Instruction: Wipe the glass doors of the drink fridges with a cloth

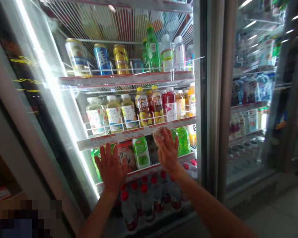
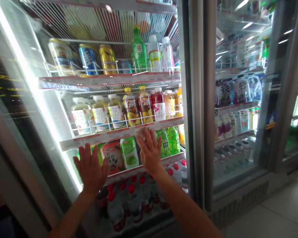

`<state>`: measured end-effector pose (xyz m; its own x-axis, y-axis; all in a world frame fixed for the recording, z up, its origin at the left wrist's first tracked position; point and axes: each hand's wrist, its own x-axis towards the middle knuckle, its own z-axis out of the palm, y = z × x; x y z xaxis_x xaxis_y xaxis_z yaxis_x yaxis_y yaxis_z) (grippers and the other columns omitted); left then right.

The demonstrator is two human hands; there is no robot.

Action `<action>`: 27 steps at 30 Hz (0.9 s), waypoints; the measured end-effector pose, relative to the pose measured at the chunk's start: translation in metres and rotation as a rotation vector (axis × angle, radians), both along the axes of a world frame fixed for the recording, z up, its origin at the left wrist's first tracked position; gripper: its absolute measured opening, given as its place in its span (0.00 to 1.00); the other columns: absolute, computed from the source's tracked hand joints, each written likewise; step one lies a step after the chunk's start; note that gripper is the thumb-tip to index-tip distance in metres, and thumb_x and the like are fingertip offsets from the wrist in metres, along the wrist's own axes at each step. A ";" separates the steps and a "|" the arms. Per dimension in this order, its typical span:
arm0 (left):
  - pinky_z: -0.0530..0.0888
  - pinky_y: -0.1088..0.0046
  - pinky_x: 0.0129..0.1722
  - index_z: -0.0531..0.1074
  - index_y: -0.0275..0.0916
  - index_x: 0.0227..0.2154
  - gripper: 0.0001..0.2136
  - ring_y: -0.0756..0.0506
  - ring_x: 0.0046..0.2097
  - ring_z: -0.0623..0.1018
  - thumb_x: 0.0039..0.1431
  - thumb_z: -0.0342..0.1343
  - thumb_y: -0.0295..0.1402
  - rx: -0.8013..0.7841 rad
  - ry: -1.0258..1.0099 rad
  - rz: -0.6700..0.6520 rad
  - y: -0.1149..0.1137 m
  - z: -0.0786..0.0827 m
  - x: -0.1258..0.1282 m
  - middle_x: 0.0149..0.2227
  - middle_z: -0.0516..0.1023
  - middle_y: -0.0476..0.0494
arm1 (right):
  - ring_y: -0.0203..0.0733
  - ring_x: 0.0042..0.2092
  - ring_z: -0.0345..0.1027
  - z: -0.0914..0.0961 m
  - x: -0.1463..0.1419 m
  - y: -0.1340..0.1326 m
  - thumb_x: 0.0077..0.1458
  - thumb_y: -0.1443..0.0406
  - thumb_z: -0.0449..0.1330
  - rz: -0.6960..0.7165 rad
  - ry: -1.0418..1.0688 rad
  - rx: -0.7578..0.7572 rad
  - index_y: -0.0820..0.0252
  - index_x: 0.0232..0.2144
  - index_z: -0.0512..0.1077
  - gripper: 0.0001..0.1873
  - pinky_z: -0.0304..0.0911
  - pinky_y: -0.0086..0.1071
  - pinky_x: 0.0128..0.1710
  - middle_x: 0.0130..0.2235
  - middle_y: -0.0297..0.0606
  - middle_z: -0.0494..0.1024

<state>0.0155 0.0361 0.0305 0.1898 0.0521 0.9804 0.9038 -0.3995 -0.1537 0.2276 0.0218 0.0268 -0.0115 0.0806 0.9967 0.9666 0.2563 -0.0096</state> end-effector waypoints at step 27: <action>0.43 0.54 0.65 0.41 0.43 0.64 0.33 0.41 0.67 0.43 0.58 0.49 0.33 0.024 0.009 -0.008 -0.002 0.000 0.000 0.67 0.42 0.42 | 0.52 0.67 0.41 0.017 0.026 0.005 0.58 0.69 0.47 -0.031 0.164 0.091 0.50 0.64 0.46 0.33 0.41 0.54 0.62 0.67 0.41 0.47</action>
